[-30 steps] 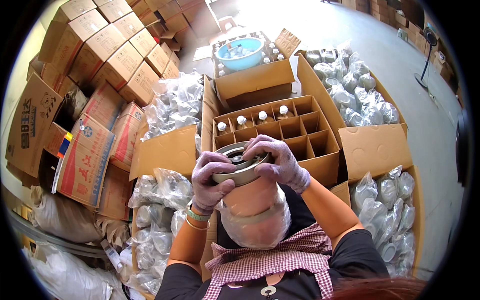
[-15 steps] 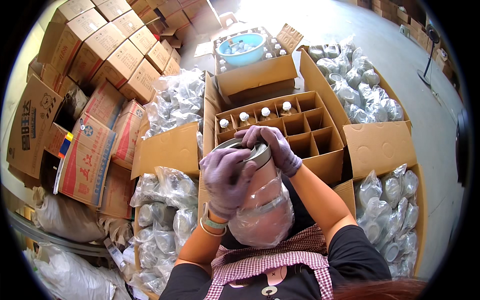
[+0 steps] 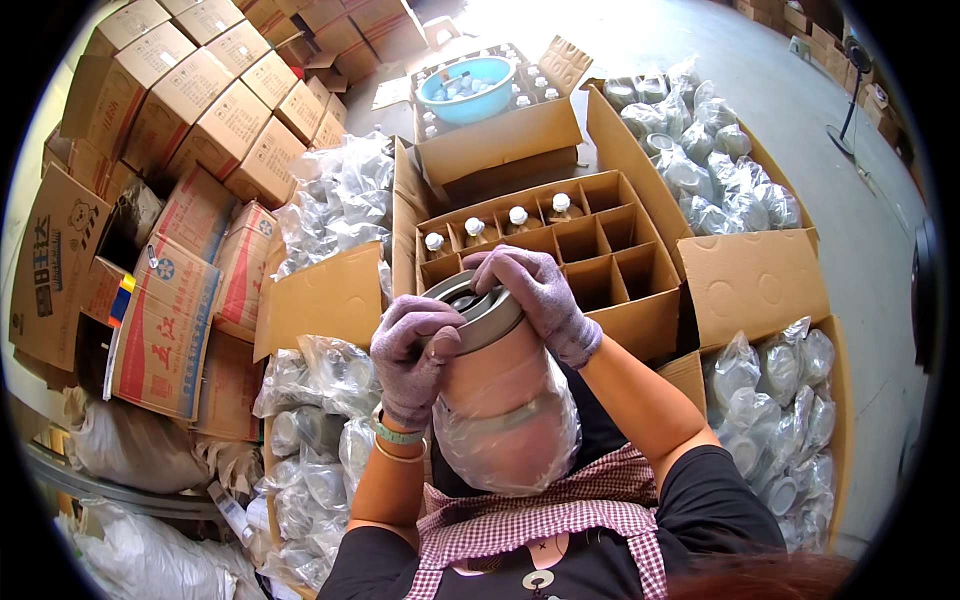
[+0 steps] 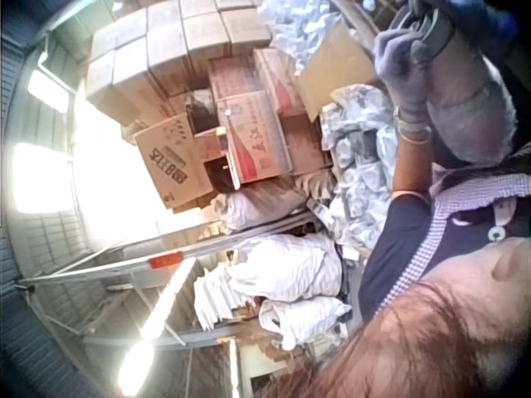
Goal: The person assembles a cylindrical metal and plastic component by inserting internal parts into a housing, placing a circular lid on top, and placing the assembled unit into a plastic bag before putting it in a box.
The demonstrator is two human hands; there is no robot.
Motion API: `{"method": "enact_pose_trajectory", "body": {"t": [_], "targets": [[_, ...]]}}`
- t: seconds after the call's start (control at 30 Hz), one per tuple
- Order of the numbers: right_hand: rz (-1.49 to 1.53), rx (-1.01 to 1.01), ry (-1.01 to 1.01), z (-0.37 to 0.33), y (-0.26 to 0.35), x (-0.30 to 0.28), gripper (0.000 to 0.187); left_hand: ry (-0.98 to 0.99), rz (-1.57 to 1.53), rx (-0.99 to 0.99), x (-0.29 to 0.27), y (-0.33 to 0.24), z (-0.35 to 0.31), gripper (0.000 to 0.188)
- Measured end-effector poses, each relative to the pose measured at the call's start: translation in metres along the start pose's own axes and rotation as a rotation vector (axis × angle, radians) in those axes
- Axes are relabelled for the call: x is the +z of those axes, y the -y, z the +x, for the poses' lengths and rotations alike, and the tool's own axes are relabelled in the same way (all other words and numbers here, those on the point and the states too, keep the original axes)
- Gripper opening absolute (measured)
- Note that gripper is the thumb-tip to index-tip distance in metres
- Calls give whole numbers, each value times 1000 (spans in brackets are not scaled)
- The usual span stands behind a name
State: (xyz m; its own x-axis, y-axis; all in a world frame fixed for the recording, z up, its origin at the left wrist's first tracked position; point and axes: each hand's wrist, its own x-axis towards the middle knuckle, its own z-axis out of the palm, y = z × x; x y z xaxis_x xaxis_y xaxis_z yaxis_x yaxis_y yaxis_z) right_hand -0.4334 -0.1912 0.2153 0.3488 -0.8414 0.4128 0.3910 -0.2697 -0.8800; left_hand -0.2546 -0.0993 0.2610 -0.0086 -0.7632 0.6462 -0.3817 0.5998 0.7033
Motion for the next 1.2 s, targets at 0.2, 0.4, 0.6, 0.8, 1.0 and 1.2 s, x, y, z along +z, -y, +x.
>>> {"method": "enact_pose_trajectory", "body": {"t": [0.2, 0.4, 0.6, 0.8, 1.0, 1.2], "targets": [[-90, -71, -43, -4, 8, 7, 35, 15, -71, -32, -5, 3, 2, 38], [-30, -255, -44, -9, -6, 7, 33, 105, 10, 114, -14, 2, 19, 36], [35, -68, -28, -2, -4, 8, 39, 60, 47, -19, -10, -3, 13, 50], [51, -9, 2, 1, -5, 11, 44, 8, 120, -43, -8, -12, 8, 48], [166, 118, 35, 6, -16, 12, 45, 21, 229, -16, -7, -7, 2, 46], [435, 179, 175, 11, -49, 6, 43, 102, 509, -12, 5, -22, -4, 22]]}}
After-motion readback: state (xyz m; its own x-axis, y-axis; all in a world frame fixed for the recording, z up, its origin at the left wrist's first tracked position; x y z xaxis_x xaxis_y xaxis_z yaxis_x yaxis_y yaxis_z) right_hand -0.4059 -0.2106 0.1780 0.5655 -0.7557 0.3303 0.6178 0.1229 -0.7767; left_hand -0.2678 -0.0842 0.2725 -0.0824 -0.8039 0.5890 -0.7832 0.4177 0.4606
